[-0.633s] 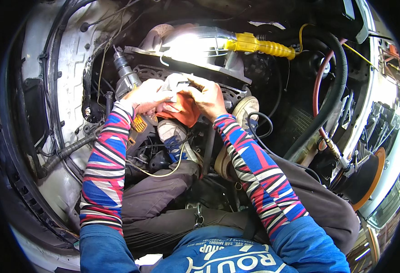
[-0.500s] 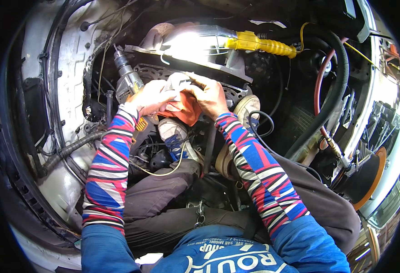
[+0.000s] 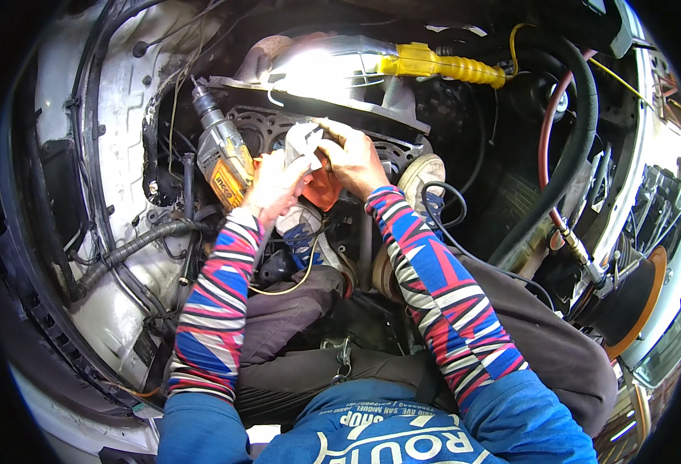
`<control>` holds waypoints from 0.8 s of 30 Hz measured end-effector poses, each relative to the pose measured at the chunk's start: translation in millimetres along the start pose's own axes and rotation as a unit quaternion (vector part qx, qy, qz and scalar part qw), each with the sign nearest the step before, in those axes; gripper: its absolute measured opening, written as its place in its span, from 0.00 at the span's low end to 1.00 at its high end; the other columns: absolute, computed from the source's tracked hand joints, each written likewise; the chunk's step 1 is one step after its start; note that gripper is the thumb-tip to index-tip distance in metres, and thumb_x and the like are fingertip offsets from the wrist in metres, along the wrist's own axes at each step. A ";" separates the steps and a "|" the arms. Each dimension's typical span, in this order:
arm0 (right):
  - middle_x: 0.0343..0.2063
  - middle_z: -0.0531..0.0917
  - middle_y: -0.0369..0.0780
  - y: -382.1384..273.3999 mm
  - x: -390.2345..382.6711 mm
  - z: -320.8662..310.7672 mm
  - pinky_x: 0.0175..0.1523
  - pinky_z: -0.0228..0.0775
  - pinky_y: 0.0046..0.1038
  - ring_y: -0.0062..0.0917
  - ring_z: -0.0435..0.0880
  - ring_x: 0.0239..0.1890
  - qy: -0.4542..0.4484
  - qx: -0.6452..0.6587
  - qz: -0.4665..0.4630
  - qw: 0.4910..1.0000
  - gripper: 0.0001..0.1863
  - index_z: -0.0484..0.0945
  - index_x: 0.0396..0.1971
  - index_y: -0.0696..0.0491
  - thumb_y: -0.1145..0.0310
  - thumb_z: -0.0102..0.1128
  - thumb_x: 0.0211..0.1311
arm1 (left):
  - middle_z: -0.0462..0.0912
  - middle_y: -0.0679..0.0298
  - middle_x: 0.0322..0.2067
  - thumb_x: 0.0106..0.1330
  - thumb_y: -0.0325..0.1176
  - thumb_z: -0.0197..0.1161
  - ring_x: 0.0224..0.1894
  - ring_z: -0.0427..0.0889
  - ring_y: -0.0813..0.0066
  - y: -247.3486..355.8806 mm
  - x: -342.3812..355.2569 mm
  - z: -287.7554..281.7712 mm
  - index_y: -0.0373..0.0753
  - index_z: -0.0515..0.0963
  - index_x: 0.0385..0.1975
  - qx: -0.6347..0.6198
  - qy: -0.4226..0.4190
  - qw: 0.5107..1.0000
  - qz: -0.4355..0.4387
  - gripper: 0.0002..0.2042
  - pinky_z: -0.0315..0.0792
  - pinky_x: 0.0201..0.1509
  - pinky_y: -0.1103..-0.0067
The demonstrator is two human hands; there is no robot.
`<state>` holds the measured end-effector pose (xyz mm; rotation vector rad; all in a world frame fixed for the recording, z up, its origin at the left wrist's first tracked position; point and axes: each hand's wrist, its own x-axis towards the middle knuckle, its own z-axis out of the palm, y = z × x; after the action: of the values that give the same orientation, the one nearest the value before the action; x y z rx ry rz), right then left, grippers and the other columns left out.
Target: The person sits under the open hood of a white van and uses a power drill and wrench to remove bolts from the engine. They then open a small container of bolts, select one, and continue working on the engine components.
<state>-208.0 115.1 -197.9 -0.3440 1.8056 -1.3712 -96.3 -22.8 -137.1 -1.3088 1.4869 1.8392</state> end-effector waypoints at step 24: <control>0.35 0.88 0.49 11.5 -10.7 3.0 0.51 0.79 0.37 0.42 0.88 0.41 0.127 -0.057 -0.037 0.990 0.10 0.87 0.35 0.56 0.72 0.58 0.58 | 0.83 0.46 0.30 0.70 0.46 0.63 0.38 0.87 0.50 12.8 -29.0 -17.0 0.31 0.76 0.40 0.298 0.104 0.945 0.089 0.19 0.78 0.43 0.65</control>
<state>-196.2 124.2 -203.7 -0.3101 2.1044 -1.4179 -86.4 -36.3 -105.2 -1.1089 2.1167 1.2031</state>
